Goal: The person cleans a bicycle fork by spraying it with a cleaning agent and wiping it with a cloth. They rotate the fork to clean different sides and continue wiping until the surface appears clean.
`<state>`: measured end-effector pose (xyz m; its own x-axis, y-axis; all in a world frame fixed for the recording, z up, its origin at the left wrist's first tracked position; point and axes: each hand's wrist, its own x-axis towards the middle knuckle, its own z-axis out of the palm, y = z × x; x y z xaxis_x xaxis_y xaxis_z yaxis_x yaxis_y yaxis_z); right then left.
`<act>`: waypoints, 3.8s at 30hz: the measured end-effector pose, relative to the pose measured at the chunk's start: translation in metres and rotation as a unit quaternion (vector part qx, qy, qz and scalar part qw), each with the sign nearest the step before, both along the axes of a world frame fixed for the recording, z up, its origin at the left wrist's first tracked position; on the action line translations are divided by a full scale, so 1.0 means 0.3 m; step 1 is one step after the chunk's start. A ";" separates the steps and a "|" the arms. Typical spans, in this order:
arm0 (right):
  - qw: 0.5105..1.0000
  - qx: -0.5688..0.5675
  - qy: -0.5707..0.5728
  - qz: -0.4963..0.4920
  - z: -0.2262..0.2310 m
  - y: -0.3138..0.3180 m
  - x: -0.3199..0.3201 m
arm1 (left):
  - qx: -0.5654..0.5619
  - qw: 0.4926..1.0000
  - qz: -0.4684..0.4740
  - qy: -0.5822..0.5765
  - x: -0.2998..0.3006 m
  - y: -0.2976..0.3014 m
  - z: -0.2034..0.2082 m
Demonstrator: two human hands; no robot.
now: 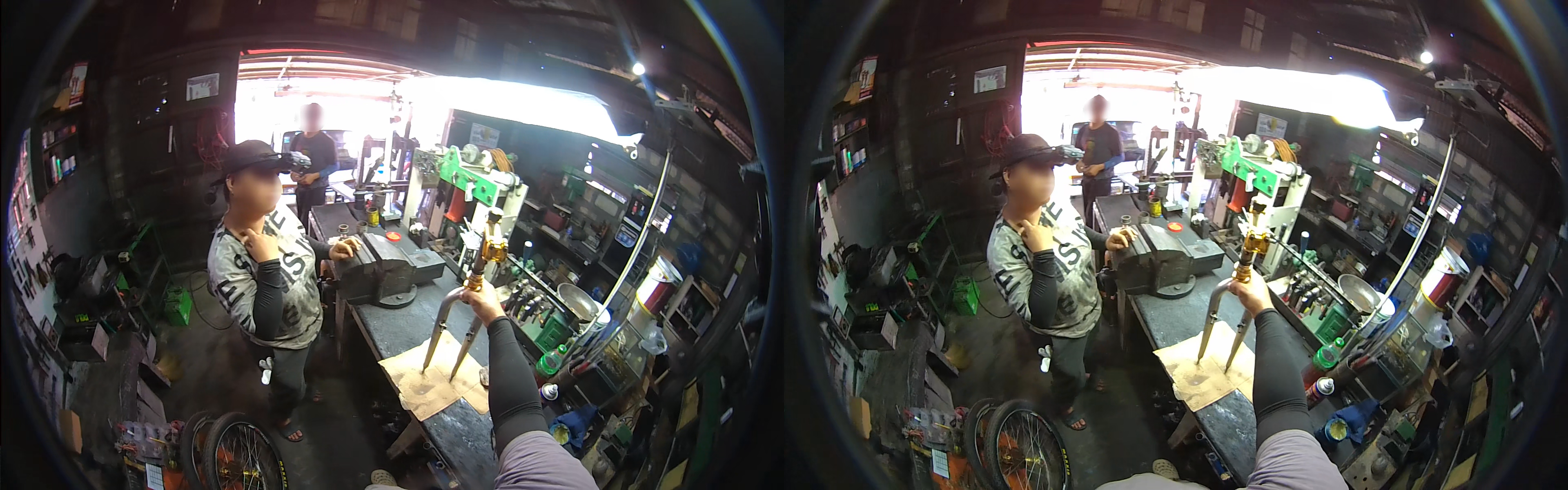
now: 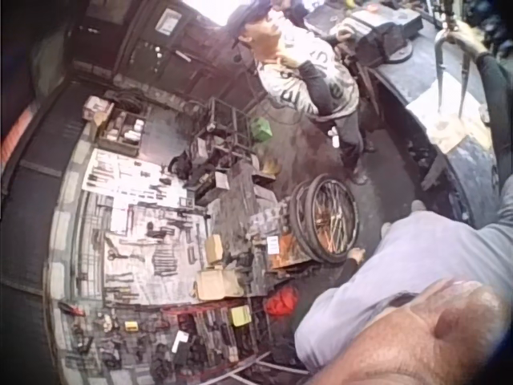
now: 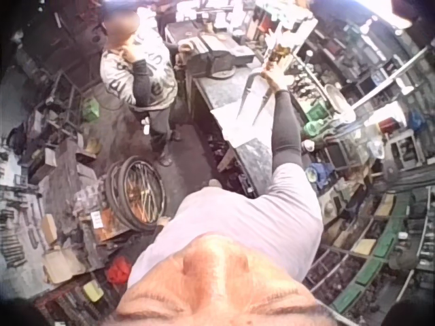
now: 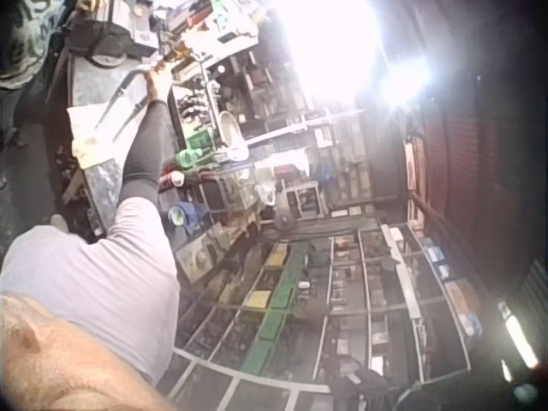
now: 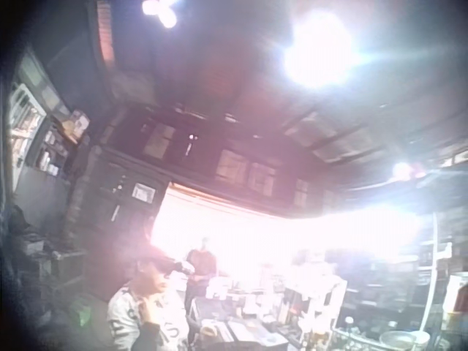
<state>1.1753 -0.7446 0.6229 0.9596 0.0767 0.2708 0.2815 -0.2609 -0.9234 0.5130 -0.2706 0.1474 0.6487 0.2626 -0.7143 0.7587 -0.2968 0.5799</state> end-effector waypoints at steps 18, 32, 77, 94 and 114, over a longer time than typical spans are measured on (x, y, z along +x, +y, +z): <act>0.998 -0.044 -0.045 0.000 -0.035 0.016 0.036 | 0.074 0.990 -0.115 0.036 0.136 0.123 0.048; 0.999 -0.034 -0.031 -0.012 0.008 0.023 -0.017 | 0.101 0.981 -0.164 0.027 0.168 0.148 0.051; 0.998 0.033 -0.042 0.030 -0.052 0.026 0.030 | 0.201 0.975 -0.094 0.012 -0.133 0.052 0.004; 1.000 0.003 -0.007 0.017 -0.020 0.053 0.002 | 0.062 0.996 -0.064 -0.005 -0.103 0.080 0.039; 0.997 0.067 -0.043 0.017 -0.059 0.050 0.043 | 0.070 0.997 -0.013 0.031 -0.076 0.063 -0.009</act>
